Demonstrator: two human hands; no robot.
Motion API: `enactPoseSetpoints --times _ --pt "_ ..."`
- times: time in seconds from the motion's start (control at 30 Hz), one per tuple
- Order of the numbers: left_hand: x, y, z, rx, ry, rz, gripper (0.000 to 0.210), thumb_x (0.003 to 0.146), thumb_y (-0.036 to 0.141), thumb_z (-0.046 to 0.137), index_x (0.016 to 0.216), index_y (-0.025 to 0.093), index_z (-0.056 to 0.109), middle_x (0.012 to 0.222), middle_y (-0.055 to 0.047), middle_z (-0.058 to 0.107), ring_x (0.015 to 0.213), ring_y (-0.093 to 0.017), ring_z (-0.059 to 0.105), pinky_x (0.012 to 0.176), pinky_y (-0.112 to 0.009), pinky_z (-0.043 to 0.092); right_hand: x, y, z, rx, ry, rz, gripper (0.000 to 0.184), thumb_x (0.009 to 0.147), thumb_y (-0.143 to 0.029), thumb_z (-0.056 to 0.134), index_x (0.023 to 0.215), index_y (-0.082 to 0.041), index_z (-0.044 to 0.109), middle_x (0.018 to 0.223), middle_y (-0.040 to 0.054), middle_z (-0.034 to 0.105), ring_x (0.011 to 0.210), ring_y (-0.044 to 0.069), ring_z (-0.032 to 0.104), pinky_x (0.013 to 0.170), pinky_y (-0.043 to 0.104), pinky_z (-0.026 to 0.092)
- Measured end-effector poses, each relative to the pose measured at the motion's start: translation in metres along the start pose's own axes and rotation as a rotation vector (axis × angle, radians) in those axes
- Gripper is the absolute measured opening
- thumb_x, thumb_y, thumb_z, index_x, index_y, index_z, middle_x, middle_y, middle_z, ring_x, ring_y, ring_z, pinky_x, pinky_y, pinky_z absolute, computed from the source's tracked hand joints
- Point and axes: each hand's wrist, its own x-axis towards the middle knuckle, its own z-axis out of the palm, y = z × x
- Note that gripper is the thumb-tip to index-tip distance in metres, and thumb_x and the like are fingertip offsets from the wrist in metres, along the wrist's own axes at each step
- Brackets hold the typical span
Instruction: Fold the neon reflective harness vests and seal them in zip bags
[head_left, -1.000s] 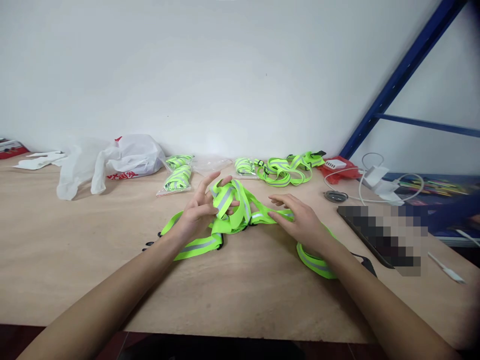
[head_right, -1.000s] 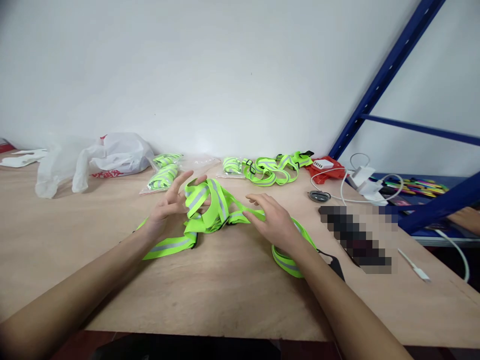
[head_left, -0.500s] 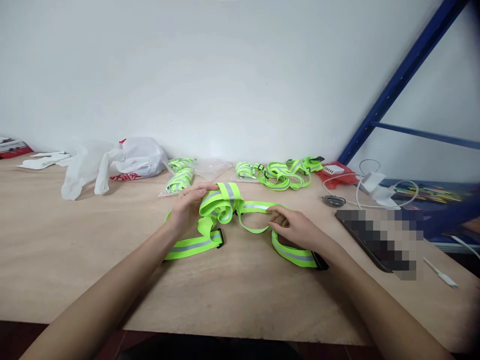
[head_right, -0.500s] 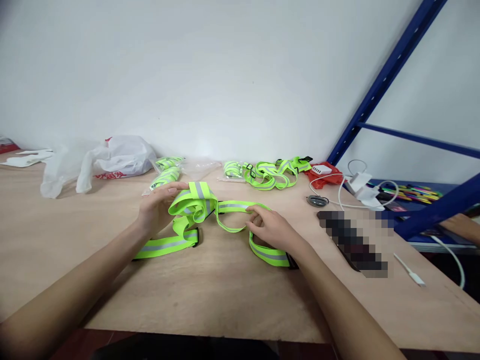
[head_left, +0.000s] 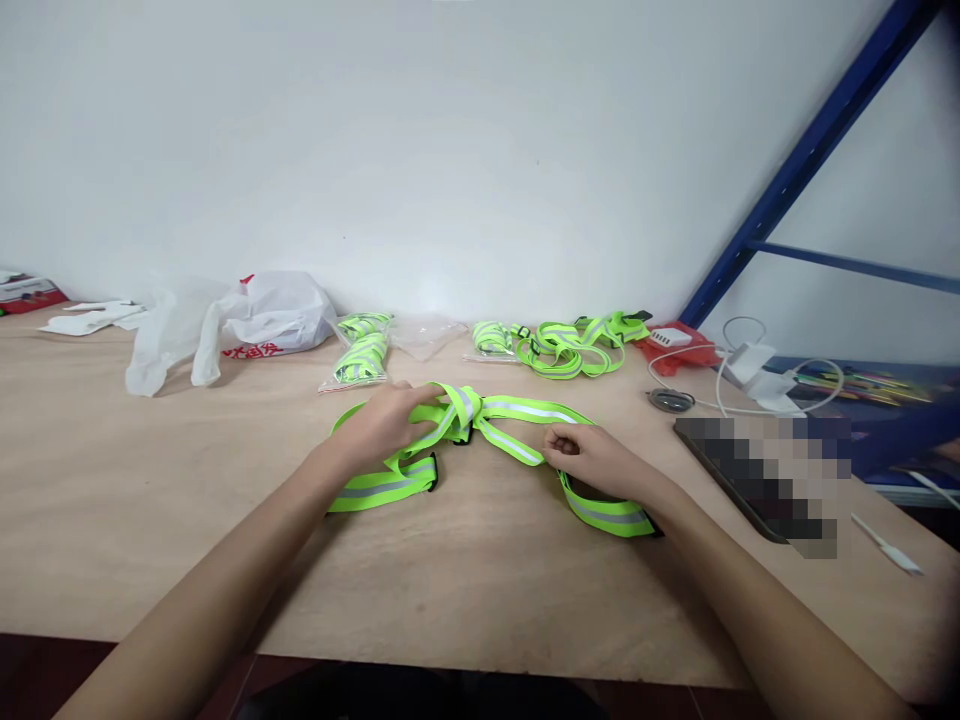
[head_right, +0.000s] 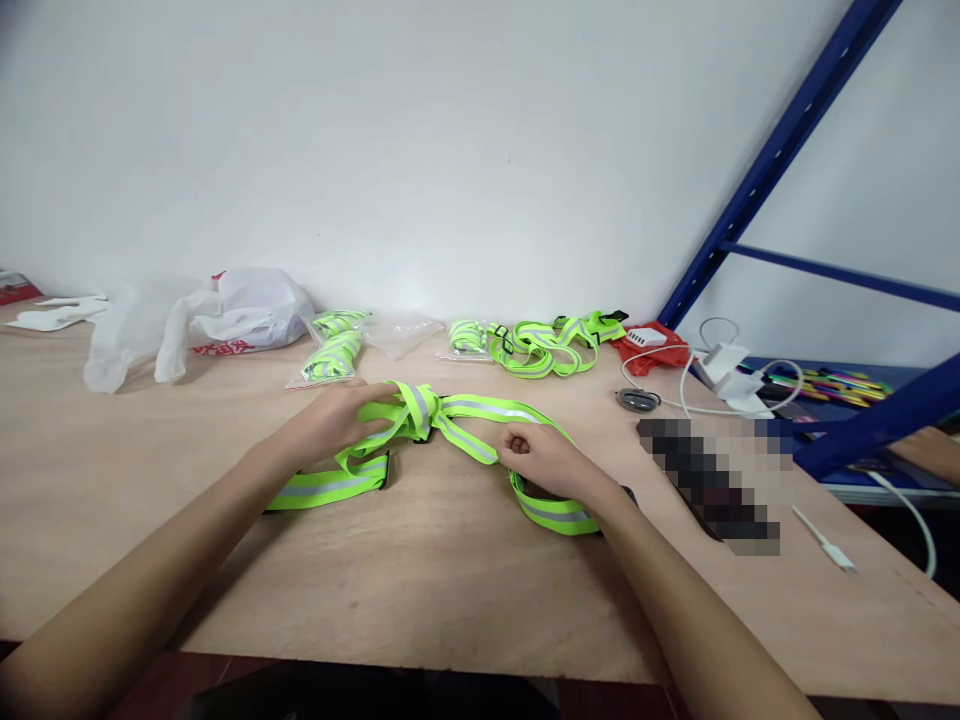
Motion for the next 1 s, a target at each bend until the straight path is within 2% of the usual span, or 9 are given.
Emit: enactPoseSetpoints --times 0.13,0.23,0.37,0.47,0.57,0.67,0.77,0.87,1.0 --pt "0.001 -0.007 0.001 0.197 0.002 -0.033 0.063 0.052 0.038 0.09 0.11 0.025 0.07 0.091 -0.009 0.067 0.097 -0.036 0.062 0.087 -0.037 0.046 0.0 0.0 0.0 -0.025 -0.017 0.014 0.016 0.082 -0.03 0.053 0.071 -0.021 0.059 0.069 -0.0012 0.057 0.065 0.016 0.051 0.058 0.027 0.038" --pt "0.0 -0.01 0.004 0.389 -0.036 -0.076 0.078 0.051 0.044 0.091 0.121 0.022 0.063 0.107 -0.014 0.062 0.102 -0.039 0.061 0.085 -0.04 0.048 0.0 0.0 0.0 -0.022 -0.013 0.014 0.017 0.083 -0.031 0.053 0.07 -0.021 0.057 0.067 -0.0018 0.055 0.064 0.016 0.049 0.058 0.027 0.037" --pt "0.0 -0.011 0.004 0.603 -0.009 -0.11 0.048 0.075 0.026 0.071 0.122 0.025 0.059 0.126 -0.015 0.053 0.095 -0.031 0.065 0.076 -0.036 0.051 0.0 0.0 0.001 -0.011 -0.011 0.007 0.018 0.083 -0.033 0.053 0.07 -0.022 0.058 0.067 -0.0025 0.055 0.063 0.015 0.048 0.057 0.026 0.036" --pt "0.001 -0.007 0.001 0.661 0.051 -0.131 0.036 0.081 0.012 0.053 0.115 0.021 0.062 0.134 -0.018 0.049 0.101 -0.033 0.064 0.075 -0.038 0.051 0.0 0.001 0.0 -0.025 -0.021 0.0 0.018 0.084 -0.033 0.052 0.071 -0.021 0.058 0.069 -0.0021 0.057 0.065 0.015 0.049 0.058 0.026 0.036" --pt "0.003 -0.002 -0.004 0.795 0.118 -0.126 0.036 0.084 0.009 0.046 0.114 0.02 0.063 0.136 -0.02 0.052 0.106 -0.037 0.062 0.083 -0.047 0.049 0.0 0.006 -0.003 -0.098 0.007 -0.035 0.022 0.085 -0.032 0.049 0.067 -0.022 0.054 0.066 -0.0021 0.054 0.063 0.015 0.046 0.057 0.026 0.034" --pt "0.004 -0.001 -0.008 0.94 0.201 -0.097 0.049 0.083 0.006 0.042 0.127 0.023 0.059 0.141 -0.015 0.055 0.111 -0.039 0.06 0.089 -0.053 0.044 0.001 0.012 -0.005 -0.208 0.067 -0.052 0.026 0.086 -0.031 0.047 0.061 -0.022 0.049 0.062 -0.0009 0.053 0.061 0.016 0.046 0.057 0.027 0.032" --pt "0.006 -0.002 -0.012 0.942 0.28 -0.074 0.061 0.081 0.006 0.043 0.139 0.023 0.051 0.151 -0.011 0.049 0.118 -0.04 0.056 0.093 -0.053 0.043 0.002 0.018 -0.007 -0.291 0.144 -0.027 0.027 0.087 -0.032 0.045 0.062 -0.023 0.048 0.066 0.0025 0.058 0.063 0.018 0.05 0.061 0.029 0.033" --pt "0.006 -0.002 -0.016 0.86 0.356 -0.069 0.062 0.081 0.009 0.045 0.143 0.021 0.045 0.158 -0.013 0.04 0.128 -0.042 0.049 0.097 -0.053 0.042 0.004 0.022 -0.007 -0.321 0.194 -0.005 0.028 0.091 -0.033 0.039 0.065 -0.024 0.044 0.069 0.0041 0.06 0.065 0.019 0.052 0.063 0.03 0.033" --pt "0.003 -0.006 -0.029 0.56 0.475 -0.089 0.069 0.076 0.028 0.068 0.14 0.019 0.042 0.152 -0.018 0.042 0.13 -0.045 0.046 0.093 -0.047 0.047 0.005 0.026 -0.011 -0.31 0.304 0.02 0.03 0.092 -0.037 0.035 0.065 -0.025 0.036 0.063 0.0008 0.053 0.06 0.018 0.048 0.06 0.03 0.03"
